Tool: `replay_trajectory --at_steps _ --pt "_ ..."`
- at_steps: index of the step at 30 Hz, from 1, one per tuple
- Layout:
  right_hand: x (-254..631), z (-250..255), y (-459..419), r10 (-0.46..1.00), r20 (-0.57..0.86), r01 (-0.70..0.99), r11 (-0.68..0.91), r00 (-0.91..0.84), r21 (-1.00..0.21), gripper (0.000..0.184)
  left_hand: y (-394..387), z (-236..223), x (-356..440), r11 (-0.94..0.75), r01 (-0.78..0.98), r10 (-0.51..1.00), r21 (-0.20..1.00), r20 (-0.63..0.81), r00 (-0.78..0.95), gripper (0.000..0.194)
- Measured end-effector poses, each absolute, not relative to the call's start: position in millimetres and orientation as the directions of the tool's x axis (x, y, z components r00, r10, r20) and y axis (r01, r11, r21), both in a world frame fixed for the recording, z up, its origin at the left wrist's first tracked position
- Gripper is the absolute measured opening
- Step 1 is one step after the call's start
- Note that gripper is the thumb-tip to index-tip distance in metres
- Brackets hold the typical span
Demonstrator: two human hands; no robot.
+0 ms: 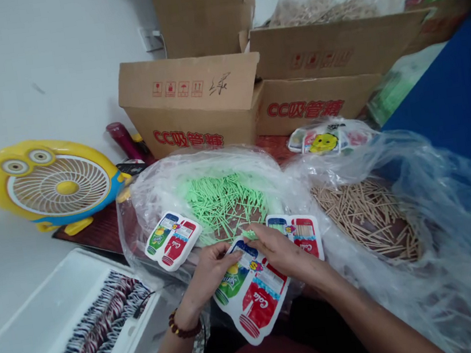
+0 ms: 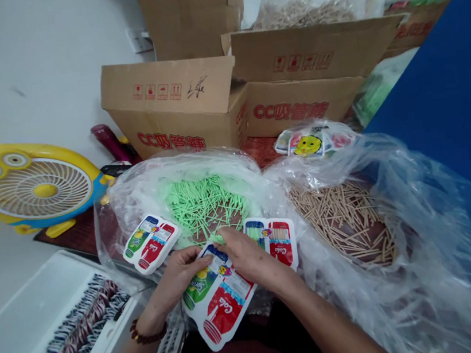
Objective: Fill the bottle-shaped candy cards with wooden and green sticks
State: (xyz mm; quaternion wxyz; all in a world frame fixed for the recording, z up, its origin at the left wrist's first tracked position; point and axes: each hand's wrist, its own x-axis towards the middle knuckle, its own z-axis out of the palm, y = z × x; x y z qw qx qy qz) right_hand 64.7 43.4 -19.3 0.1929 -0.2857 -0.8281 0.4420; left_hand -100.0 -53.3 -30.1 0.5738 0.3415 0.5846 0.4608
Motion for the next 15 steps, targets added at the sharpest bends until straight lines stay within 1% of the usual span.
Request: replay_trajectory --at_steps 2,4,6,8,10,11,13,15 --pt "65.6 -21.8 44.9 0.599 0.098 0.301 0.53 -0.795 -0.793 0.01 -51.3 -33.0 -99.1 0.333 -0.043 0.937 0.942 -0.336 -0.101 0.025" --pt "66.9 -22.5 46.9 0.589 0.1 0.298 0.54 -0.802 -0.787 0.01 -50.7 -35.3 -98.2 0.309 0.051 0.948 0.95 -0.304 -0.09 0.027" --pt "70.1 -19.8 48.6 0.62 0.082 0.29 0.474 -0.78 -0.831 0.012 -51.2 -35.5 -97.6 0.279 0.122 0.96 0.952 -0.272 -0.073 0.03" --pt "74.3 -14.2 49.8 0.68 0.059 0.222 0.318 -0.731 -0.922 0.016 -51.9 -33.4 -97.2 0.242 0.163 0.97 0.956 -0.236 -0.059 0.031" --pt "77.5 -7.9 50.1 0.759 0.049 0.04 0.099 -0.649 -0.994 0.019 -52.5 -30.6 -96.5 0.185 0.194 0.983 0.963 -0.178 -0.053 0.03" --pt "78.2 -5.1 49.7 0.804 0.051 -0.087 0.0 -0.592 -0.996 0.019 -52.6 -29.4 -96.0 0.151 0.208 0.988 0.966 -0.145 -0.048 0.03" --pt "77.2 -0.6 47.9 0.886 0.052 -0.332 -0.118 -0.461 -0.936 0.017 -52.7 -27.9 -93.9 0.082 0.229 0.997 0.97 -0.079 -0.021 0.03" --pt "73.7 2.6 44.3 0.931 0.04 -0.487 -0.153 -0.363 -0.86 0.018 -52.6 -27.5 -90.5 0.031 0.238 0.999 0.971 -0.033 0.006 0.031"
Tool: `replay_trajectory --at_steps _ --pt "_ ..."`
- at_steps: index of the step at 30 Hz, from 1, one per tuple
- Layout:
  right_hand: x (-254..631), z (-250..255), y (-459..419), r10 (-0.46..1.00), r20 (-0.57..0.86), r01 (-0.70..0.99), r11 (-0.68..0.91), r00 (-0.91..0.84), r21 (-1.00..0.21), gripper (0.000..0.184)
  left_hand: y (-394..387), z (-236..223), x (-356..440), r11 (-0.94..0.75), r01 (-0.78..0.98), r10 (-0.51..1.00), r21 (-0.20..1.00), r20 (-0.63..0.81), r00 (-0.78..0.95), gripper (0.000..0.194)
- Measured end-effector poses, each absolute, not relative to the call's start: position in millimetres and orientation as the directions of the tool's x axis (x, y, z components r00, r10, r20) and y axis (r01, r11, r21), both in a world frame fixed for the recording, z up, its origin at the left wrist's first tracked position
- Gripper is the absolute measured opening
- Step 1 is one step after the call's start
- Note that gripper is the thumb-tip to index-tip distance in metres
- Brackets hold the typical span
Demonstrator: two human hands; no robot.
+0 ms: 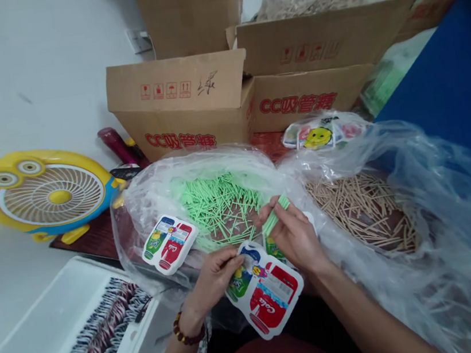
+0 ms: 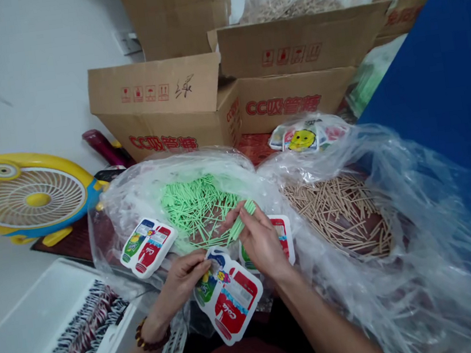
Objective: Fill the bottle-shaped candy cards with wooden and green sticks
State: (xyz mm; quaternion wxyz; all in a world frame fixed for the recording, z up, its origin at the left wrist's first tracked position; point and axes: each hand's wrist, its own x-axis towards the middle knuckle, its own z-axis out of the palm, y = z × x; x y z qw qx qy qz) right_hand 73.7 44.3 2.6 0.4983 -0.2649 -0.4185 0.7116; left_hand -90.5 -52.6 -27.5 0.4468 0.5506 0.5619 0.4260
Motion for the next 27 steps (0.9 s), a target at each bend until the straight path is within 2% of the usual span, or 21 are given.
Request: replay_trajectory --at_steps 2,7,12,14,17,20,23,25,27 --pt "69.3 4.8 39.3 0.943 0.02 -0.532 -0.17 -0.332 -0.829 0.018 -52.5 -27.0 -86.0 0.022 0.228 1.0 0.973 -0.023 0.004 0.031" --pt "64.9 4.1 25.0 0.926 -0.059 -0.502 -0.255 -0.373 -0.826 0.017 -51.8 -24.7 -75.6 0.11 0.114 0.992 0.987 -0.103 -0.066 0.031" --pt "70.7 -8.0 17.1 0.884 -0.241 -0.46 -0.422 -0.401 -0.781 0.026 -49.2 -27.5 -71.4 0.141 -0.01 0.987 0.99 -0.141 -0.08 0.027" --pt "72.1 -9.1 17.5 0.836 -0.252 -0.409 -0.473 -0.487 -0.78 0.027 -47.9 -29.1 -71.5 0.159 -0.083 0.984 0.984 -0.164 -0.062 0.024" --pt "73.3 -2.0 23.1 0.745 -0.19 -0.349 -0.502 -0.64 -0.791 0.028 -45.9 -31.5 -74.3 0.195 -0.184 0.977 0.963 -0.207 -0.049 0.025" --pt "78.0 11.1 34.6 0.75 -0.085 -0.294 -0.358 -0.656 -0.886 0.031 -43.9 -34.3 -79.9 0.192 -0.246 0.972 0.95 -0.218 -0.084 0.026" --pt "85.7 22.8 47.9 0.676 0.012 -0.041 -0.028 -0.737 -0.999 0.034 -42.3 -36.5 -85.2 0.159 -0.28 0.972 0.947 -0.2 -0.123 0.025" --pt "89.4 28.0 54.8 0.58 0.014 0.12 0.192 -0.815 -0.974 0.04 -41.5 -37.1 -87.1 0.158 -0.311 0.971 0.937 -0.204 -0.123 0.025" --pt "90.8 32.0 59.7 0.52 0.022 0.176 0.328 -0.854 -0.928 0.045 -40.7 -37.4 -87.7 0.156 -0.344 0.971 0.926 -0.208 -0.12 0.025"
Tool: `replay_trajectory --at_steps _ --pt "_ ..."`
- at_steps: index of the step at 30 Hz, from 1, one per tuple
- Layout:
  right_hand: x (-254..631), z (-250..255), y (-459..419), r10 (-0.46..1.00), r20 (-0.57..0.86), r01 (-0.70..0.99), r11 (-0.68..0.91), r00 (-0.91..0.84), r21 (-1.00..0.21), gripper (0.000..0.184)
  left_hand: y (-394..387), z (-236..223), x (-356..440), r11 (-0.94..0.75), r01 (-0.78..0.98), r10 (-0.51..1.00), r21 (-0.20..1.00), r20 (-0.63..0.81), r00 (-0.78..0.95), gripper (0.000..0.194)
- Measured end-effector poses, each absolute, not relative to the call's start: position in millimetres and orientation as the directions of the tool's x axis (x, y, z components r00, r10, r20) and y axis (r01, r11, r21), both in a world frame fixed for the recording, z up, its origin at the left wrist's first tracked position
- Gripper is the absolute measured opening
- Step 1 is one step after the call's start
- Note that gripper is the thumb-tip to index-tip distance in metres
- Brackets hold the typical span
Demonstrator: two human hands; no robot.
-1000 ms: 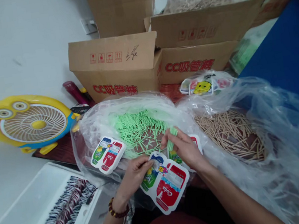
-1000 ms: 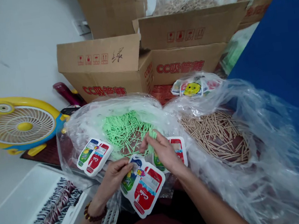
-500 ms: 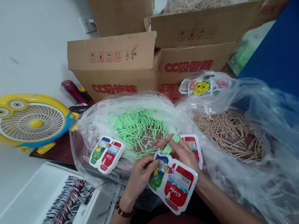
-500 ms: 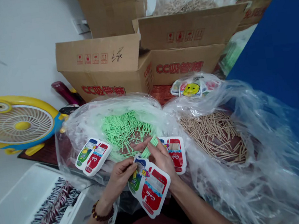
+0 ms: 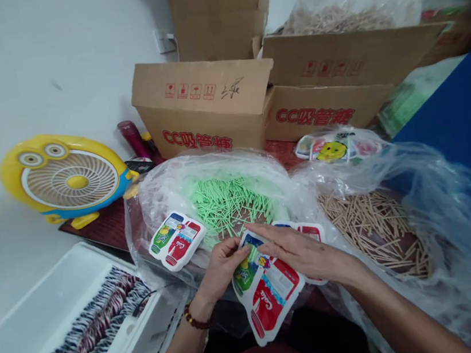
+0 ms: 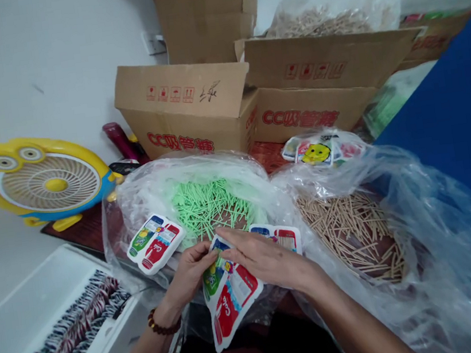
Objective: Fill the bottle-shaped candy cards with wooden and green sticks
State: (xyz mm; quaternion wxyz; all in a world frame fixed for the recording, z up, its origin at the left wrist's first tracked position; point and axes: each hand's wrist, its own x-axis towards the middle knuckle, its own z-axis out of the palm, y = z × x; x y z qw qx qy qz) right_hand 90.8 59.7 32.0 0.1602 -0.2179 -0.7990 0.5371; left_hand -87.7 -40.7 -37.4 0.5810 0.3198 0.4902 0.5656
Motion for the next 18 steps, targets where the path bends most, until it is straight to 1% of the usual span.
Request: replay_trajectory --at_steps 4,7,8,10,12,14,18 --pt "89.7 39.9 66.2 0.522 0.07 0.209 0.457 -0.85 -0.864 0.039 -38.5 -37.4 -88.0 0.094 -0.374 0.968 0.922 -0.172 -0.18 0.025" --pt "88.9 44.6 68.3 0.519 0.023 0.328 0.572 -0.854 -0.752 0.02 -35.4 -35.3 -89.1 0.033 -0.387 0.963 0.922 -0.134 -0.236 0.026" --pt "89.0 45.7 68.3 0.523 0.008 0.367 0.609 -0.853 -0.703 0.017 -34.2 -34.0 -89.4 0.019 -0.401 0.965 0.916 -0.122 -0.232 0.026" --pt "89.7 48.1 68.0 0.534 0.003 0.412 0.657 -0.846 -0.631 0.025 -31.9 -30.8 -89.7 0.021 -0.429 0.978 0.903 -0.107 -0.179 0.026" --pt "91.0 51.0 68.0 0.53 0.017 0.412 0.678 -0.848 -0.609 0.027 -29.6 -27.1 -89.0 0.049 -0.426 0.989 0.903 -0.103 -0.106 0.026" --pt "93.1 53.9 69.1 0.526 0.019 0.408 0.681 -0.85 -0.608 0.025 -27.5 -23.2 -87.1 0.061 -0.4 0.993 0.915 -0.098 -0.073 0.025" --pt "99.6 55.2 74.0 0.569 0.033 0.419 0.642 -0.821 -0.642 0.014 -24.3 -16.2 -80.9 0.035 -0.328 0.991 0.944 -0.076 -0.114 0.028"
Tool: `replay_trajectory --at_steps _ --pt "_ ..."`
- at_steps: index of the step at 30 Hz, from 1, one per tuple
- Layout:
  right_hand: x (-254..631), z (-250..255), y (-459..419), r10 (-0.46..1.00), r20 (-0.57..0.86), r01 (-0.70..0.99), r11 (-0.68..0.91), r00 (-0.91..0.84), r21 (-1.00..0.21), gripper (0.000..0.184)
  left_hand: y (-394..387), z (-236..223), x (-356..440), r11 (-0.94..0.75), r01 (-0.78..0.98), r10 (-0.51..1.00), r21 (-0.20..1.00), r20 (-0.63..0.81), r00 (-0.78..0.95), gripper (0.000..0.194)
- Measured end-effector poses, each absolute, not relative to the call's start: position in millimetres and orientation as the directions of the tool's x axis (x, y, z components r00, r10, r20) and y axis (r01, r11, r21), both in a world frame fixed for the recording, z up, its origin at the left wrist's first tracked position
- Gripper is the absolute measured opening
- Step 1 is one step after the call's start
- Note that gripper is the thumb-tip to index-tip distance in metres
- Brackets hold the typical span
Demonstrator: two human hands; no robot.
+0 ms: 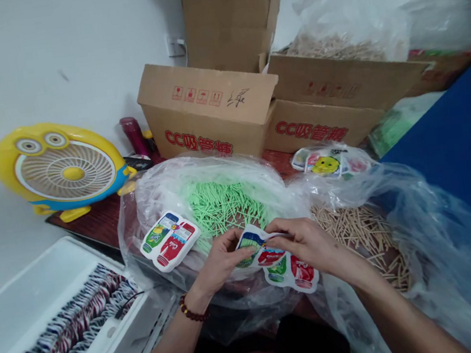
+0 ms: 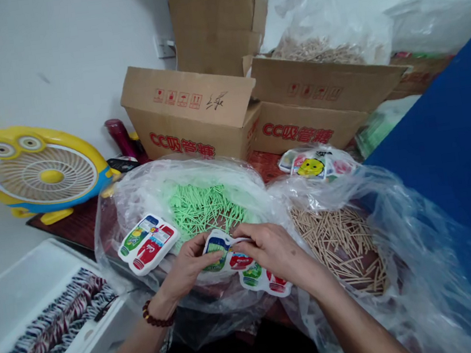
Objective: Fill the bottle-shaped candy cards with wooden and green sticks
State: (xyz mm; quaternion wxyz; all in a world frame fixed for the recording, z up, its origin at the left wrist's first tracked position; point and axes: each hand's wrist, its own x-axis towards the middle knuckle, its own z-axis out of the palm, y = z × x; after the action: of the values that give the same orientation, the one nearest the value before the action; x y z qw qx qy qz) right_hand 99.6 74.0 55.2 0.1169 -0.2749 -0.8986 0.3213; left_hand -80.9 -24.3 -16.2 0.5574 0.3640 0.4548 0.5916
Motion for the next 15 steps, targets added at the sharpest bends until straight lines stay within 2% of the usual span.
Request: replay_trajectory --at_steps 4,9,15 --pt "107.4 51.8 78.8 0.61 0.061 0.423 0.614 -0.79 -0.666 0.018 -23.6 -11.0 -75.1 0.053 -0.245 0.98 0.968 -0.098 -0.175 0.021" --pt "113.7 51.4 82.3 0.625 0.07 0.436 0.617 -0.778 -0.655 0.02 -22.8 -3.9 -68.4 0.098 -0.302 0.989 0.948 -0.125 -0.072 0.029" --pt "120.9 46.2 85.7 0.659 0.064 0.48 0.608 -0.75 -0.633 0.016 -17.6 -6.1 -58.8 0.111 -0.274 0.984 0.955 -0.144 -0.103 0.028"
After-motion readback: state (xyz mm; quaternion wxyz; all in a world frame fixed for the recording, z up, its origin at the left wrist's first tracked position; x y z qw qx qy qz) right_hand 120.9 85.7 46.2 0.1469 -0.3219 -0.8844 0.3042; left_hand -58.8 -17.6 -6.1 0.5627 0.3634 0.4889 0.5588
